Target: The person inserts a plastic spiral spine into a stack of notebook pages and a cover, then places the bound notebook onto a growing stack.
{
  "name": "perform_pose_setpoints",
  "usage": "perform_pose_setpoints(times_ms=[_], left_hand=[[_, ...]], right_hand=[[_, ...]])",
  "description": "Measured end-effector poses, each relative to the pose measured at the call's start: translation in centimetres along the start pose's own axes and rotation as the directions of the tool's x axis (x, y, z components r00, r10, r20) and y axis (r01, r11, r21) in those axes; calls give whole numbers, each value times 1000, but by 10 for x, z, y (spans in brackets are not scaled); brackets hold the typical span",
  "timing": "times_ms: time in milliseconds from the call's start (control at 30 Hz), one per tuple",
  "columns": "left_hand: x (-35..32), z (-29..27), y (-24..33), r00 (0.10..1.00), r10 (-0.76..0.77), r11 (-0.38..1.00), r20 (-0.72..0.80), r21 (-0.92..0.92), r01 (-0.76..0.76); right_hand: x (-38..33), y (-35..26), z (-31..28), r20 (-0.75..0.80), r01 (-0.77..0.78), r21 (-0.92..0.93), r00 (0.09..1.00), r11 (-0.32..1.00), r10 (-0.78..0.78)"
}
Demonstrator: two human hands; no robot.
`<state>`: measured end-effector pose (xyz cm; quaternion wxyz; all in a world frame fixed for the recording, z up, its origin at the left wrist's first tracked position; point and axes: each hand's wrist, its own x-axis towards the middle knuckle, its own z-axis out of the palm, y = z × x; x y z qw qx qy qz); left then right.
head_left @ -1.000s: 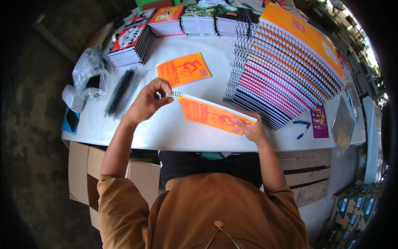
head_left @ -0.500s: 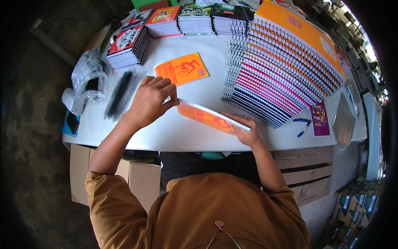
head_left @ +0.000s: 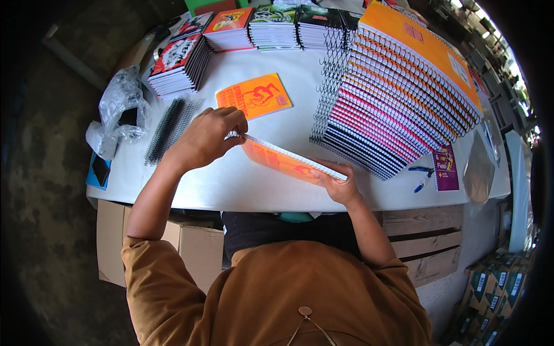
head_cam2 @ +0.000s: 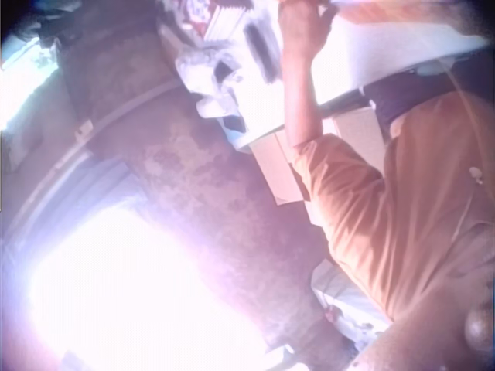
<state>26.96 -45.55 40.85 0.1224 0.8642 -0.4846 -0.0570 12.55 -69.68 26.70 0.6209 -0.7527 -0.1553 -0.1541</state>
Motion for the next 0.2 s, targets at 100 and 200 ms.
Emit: perform_pose_setpoints(times_ms=[100, 200], left_hand=[[4, 6, 7, 987, -129, 988, 91, 92, 121], [-3, 36, -5, 831, 87, 917, -549, 370, 148]], right_hand=[[-1, 3, -1, -17, 74, -108, 997, 991, -77], [2, 0, 4, -68, 67, -111, 995, 992, -75]])
